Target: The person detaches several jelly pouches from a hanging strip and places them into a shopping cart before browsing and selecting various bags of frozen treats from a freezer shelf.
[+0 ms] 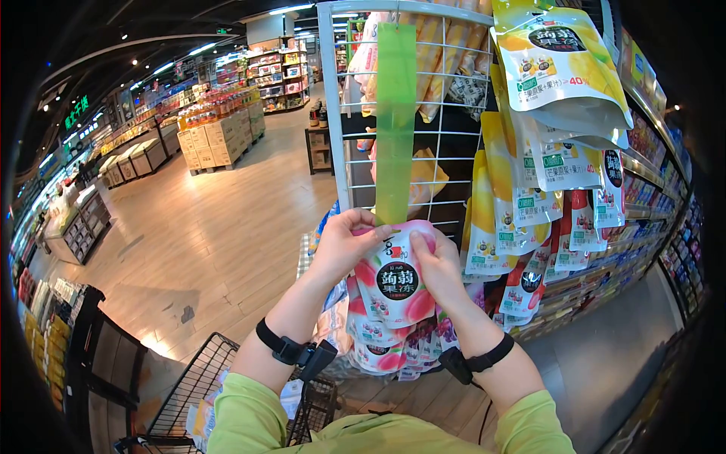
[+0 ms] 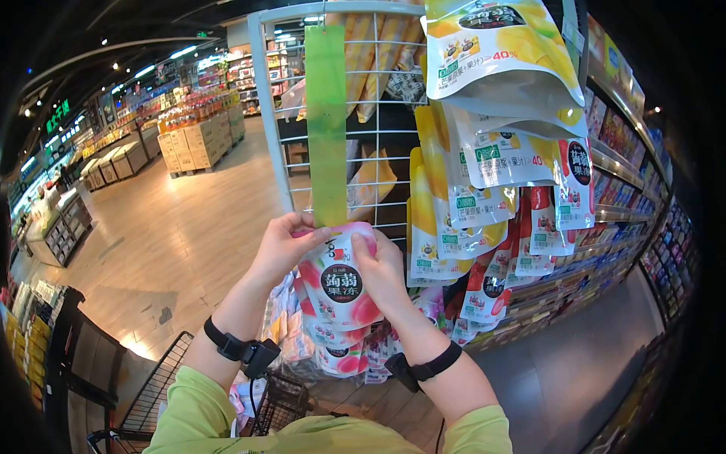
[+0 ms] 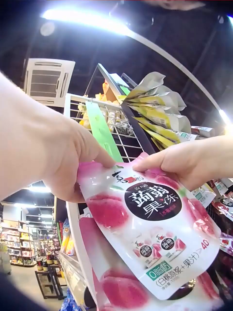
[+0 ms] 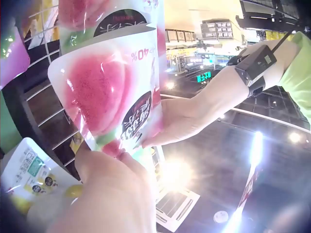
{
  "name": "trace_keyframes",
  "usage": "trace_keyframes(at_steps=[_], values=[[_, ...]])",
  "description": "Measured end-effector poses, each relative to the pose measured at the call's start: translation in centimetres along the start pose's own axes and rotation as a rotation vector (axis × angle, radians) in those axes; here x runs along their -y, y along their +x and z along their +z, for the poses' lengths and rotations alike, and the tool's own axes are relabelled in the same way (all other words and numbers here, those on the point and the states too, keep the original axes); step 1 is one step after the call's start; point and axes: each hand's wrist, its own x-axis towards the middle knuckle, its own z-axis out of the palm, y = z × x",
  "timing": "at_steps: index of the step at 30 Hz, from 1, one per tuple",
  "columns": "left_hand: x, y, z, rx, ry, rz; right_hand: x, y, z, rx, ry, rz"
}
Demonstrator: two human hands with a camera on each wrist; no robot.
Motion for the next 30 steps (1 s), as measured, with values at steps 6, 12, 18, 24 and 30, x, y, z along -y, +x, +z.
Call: trace_keyframes(at_steps=[6,12,18,24,30], values=[[-0.4,-0.1,0.0,0.013,0.006,-0.003,0.3,-0.3,0.3,-0.021,0.011,-0.009],[-0.7,-0.4,0.0,0.138,-0.109,-0.013,1.2,-1.6,0.8,-0.139,-0.155,-0.132],[-0.1,-0.7,-0.2,0.184,-0.222,-0.079,0.7,-2.2,1.0,-0.117,-0.139,-0.139],[2.5,-0.8,-0.8,0.1,-0.006,0.092,-2.3,-2.4,0.7,-0.083,-0.273,-0.212],[4.2,-3.5,-1.2,-0.305,0.063,0.336,-3.4,-2.5,-0.2,-0.106,-0.394,-0.331]])
